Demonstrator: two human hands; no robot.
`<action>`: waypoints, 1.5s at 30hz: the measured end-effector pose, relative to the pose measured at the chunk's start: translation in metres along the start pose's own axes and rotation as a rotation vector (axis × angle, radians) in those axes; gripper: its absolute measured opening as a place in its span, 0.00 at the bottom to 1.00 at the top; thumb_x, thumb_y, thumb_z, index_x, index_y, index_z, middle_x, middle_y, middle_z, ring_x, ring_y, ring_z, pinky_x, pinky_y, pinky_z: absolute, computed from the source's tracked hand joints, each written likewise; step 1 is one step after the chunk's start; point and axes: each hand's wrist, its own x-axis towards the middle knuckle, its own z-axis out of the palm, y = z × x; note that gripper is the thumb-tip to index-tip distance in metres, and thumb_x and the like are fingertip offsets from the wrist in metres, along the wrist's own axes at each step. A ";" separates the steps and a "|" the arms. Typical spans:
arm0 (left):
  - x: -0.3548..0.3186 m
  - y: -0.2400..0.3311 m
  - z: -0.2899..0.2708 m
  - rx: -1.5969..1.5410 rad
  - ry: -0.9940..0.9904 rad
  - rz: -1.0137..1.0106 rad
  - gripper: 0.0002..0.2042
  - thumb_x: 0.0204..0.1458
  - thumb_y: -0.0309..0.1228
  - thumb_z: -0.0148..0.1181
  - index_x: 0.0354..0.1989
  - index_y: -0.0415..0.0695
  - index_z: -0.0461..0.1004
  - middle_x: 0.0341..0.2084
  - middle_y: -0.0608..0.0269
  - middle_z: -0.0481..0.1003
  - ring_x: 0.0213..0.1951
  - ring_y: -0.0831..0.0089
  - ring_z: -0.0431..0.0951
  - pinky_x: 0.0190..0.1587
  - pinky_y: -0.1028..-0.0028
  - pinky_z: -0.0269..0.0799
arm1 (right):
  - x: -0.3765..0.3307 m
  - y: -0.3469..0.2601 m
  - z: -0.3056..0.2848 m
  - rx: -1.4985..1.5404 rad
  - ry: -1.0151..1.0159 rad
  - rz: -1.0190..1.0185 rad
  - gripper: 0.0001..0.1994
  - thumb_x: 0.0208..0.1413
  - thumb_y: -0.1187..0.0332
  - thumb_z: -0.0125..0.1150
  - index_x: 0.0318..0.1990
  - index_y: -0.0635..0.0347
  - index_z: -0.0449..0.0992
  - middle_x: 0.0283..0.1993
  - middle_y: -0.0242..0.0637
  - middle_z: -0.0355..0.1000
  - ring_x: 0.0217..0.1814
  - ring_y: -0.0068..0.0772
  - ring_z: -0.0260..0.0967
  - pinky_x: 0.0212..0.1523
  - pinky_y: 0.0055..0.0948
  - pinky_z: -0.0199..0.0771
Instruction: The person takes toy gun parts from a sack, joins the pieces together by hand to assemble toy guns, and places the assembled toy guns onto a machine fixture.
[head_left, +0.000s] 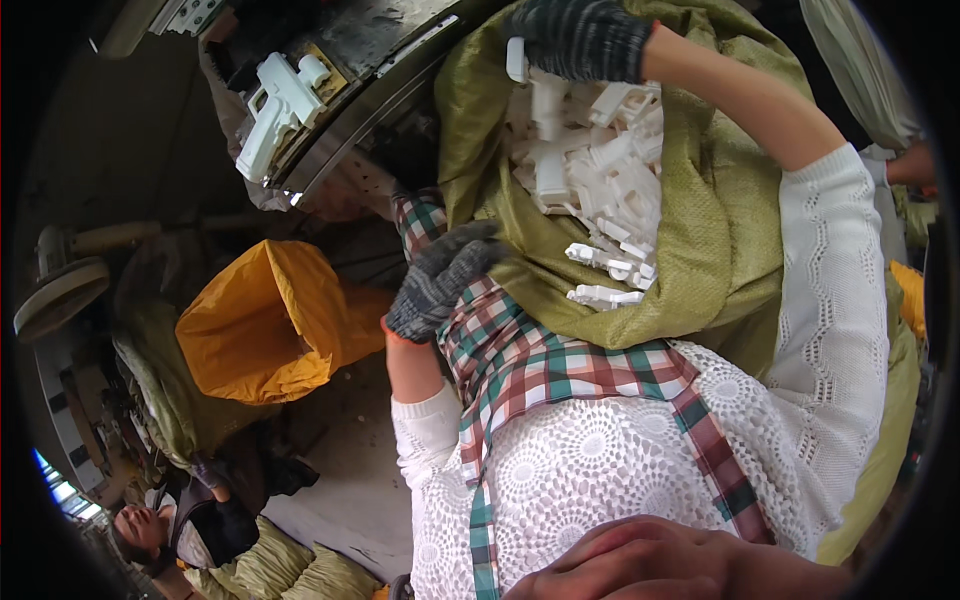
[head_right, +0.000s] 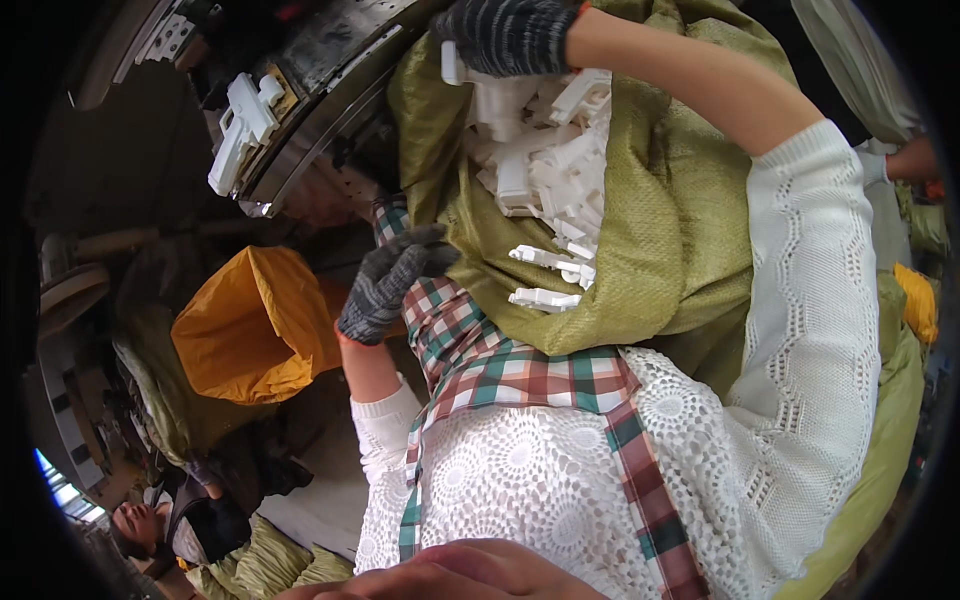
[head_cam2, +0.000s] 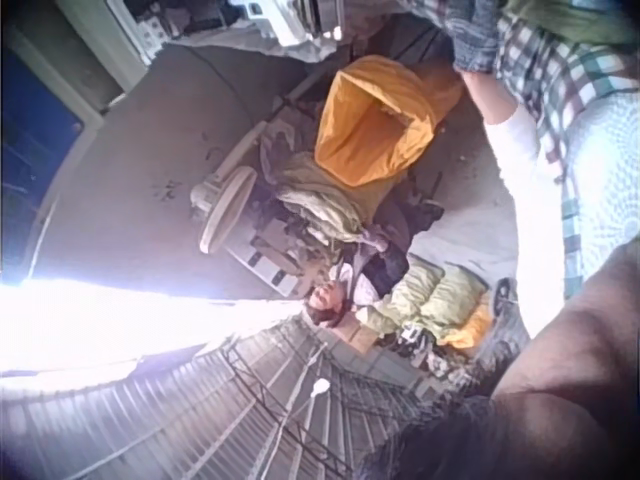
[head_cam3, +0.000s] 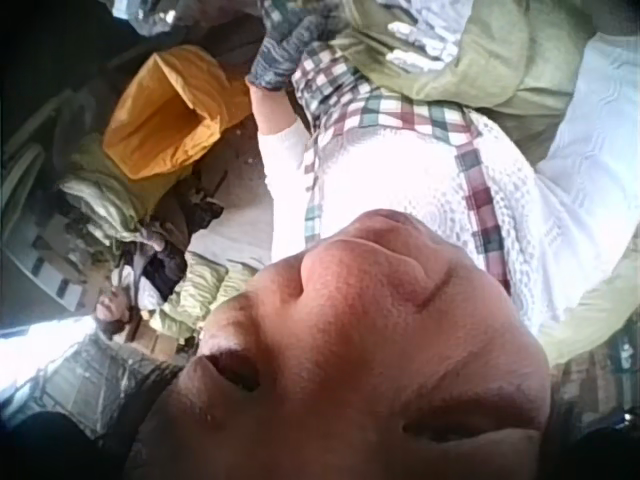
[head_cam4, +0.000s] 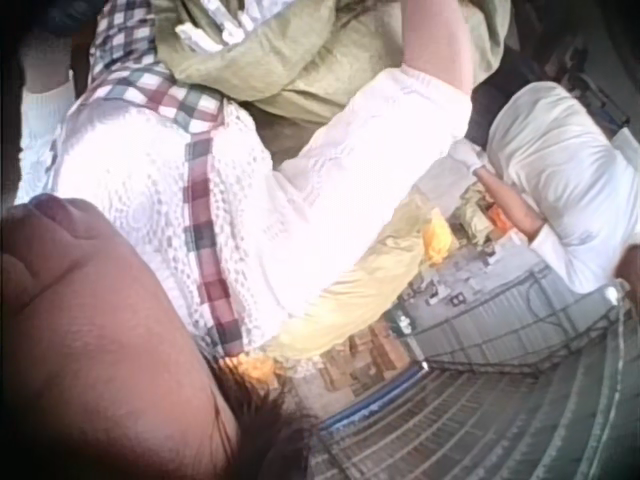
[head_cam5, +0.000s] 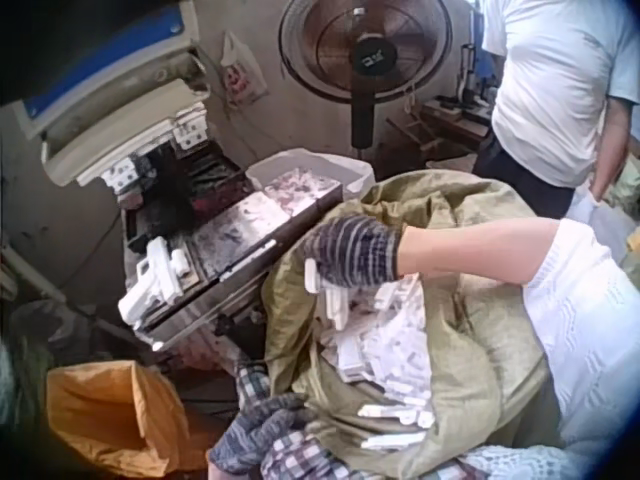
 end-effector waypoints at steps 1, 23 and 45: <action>0.007 -0.003 0.012 -0.503 -0.162 -0.049 0.27 0.55 0.45 0.50 0.58 0.40 0.61 0.48 0.50 0.71 0.52 0.57 0.69 0.56 0.64 0.61 | -0.009 -0.010 0.000 0.045 0.257 -0.039 0.08 0.48 0.68 0.54 0.35 0.60 0.73 0.36 0.50 0.72 0.33 0.43 0.71 0.34 0.31 0.72; 0.025 0.015 -0.008 -0.728 0.358 0.131 0.21 0.51 0.38 0.59 0.50 0.39 0.67 0.37 0.67 0.73 0.37 0.78 0.72 0.40 0.77 0.69 | -0.030 -0.069 0.017 0.489 0.044 -0.497 0.21 0.41 0.66 0.66 0.45 0.61 0.72 0.50 0.44 0.69 0.54 0.43 0.66 0.54 0.37 0.67; -0.030 -0.032 -0.027 -0.839 0.703 -0.140 0.15 0.52 0.29 0.54 0.48 0.39 0.69 0.33 0.56 0.75 0.33 0.66 0.77 0.35 0.68 0.75 | 0.012 0.089 -0.020 0.872 -0.466 -0.096 0.11 0.49 0.65 0.62 0.38 0.62 0.77 0.31 0.34 0.75 0.33 0.32 0.70 0.37 0.31 0.71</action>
